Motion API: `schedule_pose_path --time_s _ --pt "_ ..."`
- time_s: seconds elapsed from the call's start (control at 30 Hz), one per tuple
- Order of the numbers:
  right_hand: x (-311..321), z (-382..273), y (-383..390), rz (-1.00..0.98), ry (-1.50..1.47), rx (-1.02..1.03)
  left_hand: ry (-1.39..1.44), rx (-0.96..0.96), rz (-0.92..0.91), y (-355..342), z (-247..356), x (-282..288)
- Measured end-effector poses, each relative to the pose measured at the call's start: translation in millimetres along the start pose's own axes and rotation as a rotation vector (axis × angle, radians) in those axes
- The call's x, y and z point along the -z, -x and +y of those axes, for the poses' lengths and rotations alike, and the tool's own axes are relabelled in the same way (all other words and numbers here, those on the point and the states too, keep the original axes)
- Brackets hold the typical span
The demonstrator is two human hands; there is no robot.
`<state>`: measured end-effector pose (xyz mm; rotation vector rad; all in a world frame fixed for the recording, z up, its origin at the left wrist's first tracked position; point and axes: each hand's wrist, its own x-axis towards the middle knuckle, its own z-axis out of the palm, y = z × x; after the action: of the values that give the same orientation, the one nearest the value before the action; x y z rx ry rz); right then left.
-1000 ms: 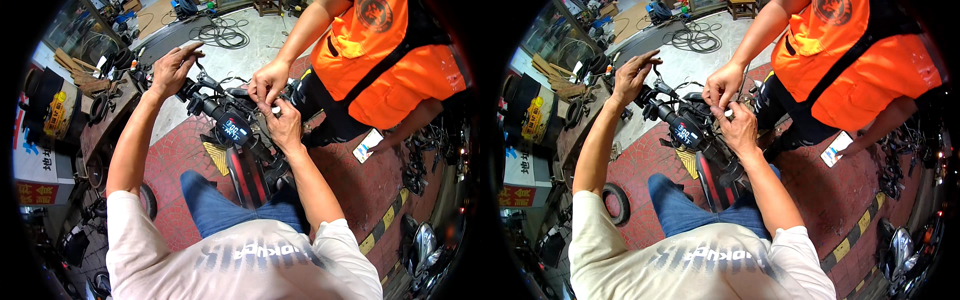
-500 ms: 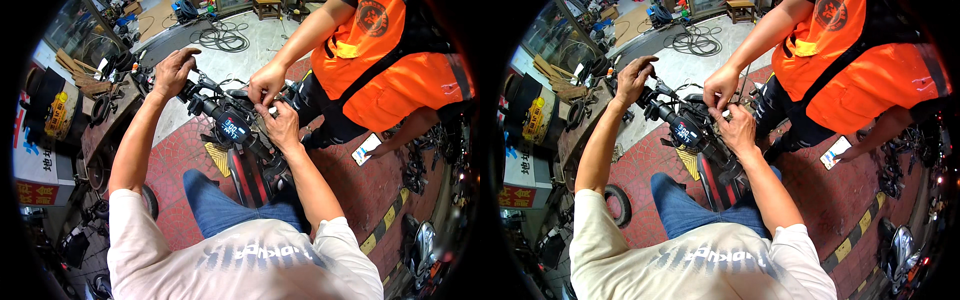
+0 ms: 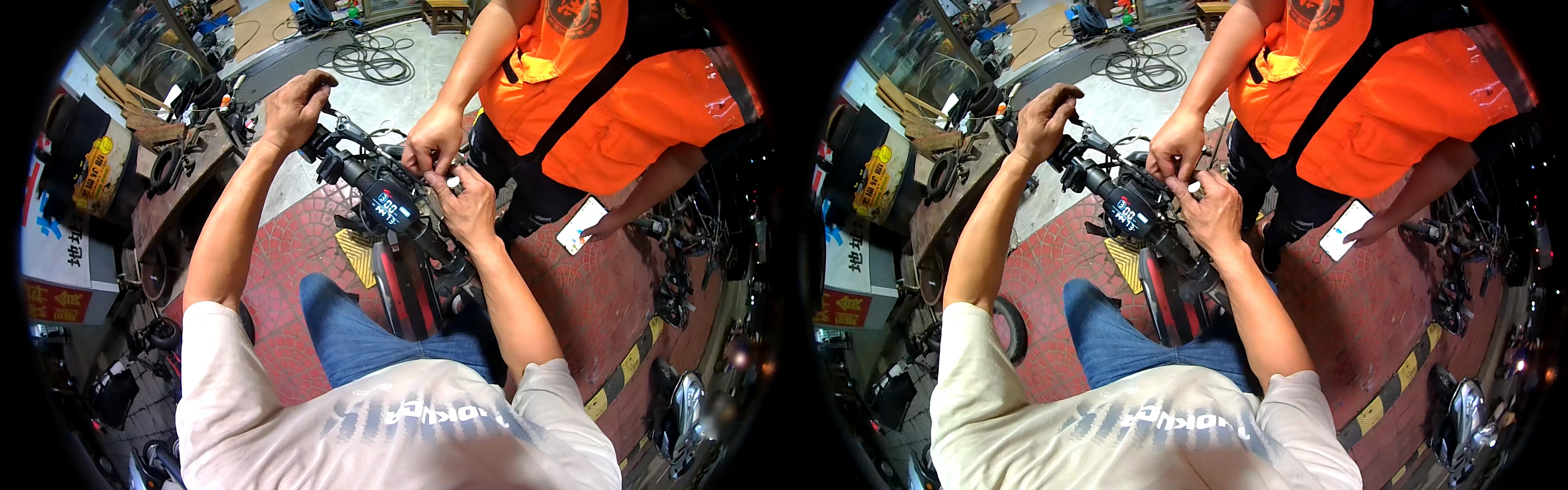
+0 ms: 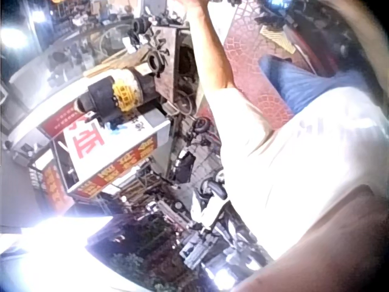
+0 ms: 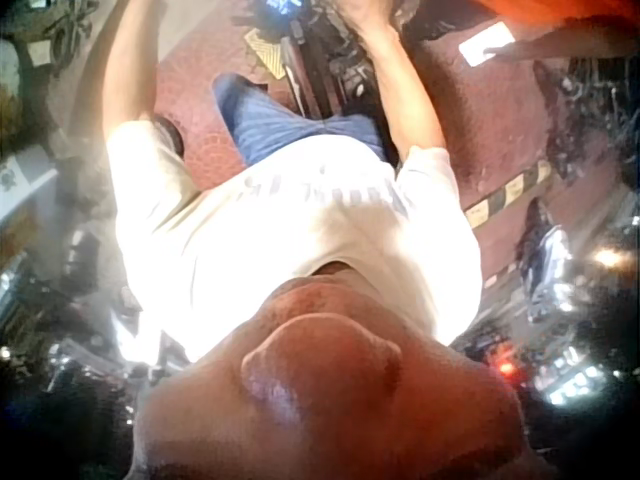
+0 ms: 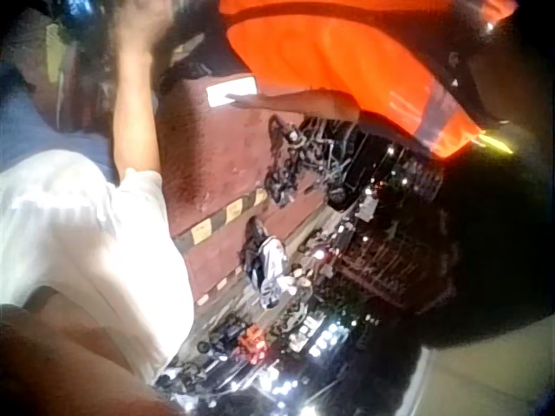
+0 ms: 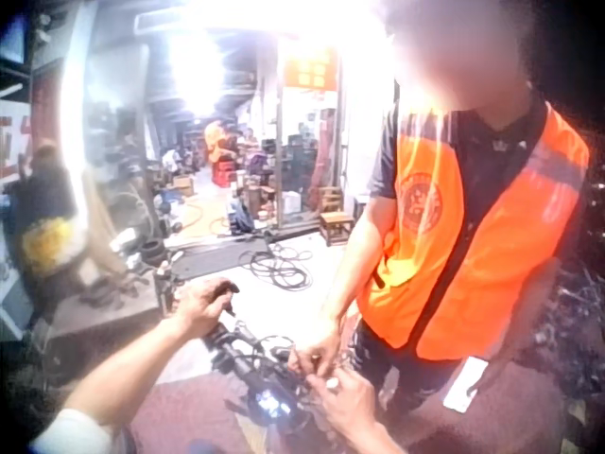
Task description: The person works on the handlebars and wiring of an electric scooter, then picks up a tool from a workbench.
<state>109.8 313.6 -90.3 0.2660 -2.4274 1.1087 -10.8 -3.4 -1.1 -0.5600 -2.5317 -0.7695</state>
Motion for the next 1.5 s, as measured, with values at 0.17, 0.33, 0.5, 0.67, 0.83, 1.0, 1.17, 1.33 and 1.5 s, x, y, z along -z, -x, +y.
schedule_pose_path --time_s 0.17,0.33,0.5,0.67,0.83,1.0,1.17,1.33,1.5 --pt "46 -21 25 0.093 0.067 0.037 -0.011 -0.229 0.118 6 -3 6" --pt "91 -14 90 -0.058 0.131 -0.013 -0.110 -0.252 0.134 4 0 7" --pt "89 7 142 -0.085 0.158 0.008 -0.229 -0.195 0.091 4 -1 10" --pt "77 11 151 -0.071 0.020 -0.075 -0.215 -0.212 0.073 2 -6 9" --pt "71 17 149 -0.104 -0.019 -0.112 -0.182 -0.210 0.004 1 -10 14" --pt "67 18 150 -0.110 -0.049 -0.138 -0.151 -0.227 -0.009 -1 -12 16" --pt "70 23 154 -0.136 -0.049 -0.163 -0.148 -0.263 -0.001 -2 -12 17" --pt "70 20 152 -0.125 -0.038 -0.166 -0.137 -0.274 0.014 -3 -11 13" --pt "70 23 154 -0.115 -0.046 -0.160 -0.135 -0.328 -0.064 -2 -11 19"
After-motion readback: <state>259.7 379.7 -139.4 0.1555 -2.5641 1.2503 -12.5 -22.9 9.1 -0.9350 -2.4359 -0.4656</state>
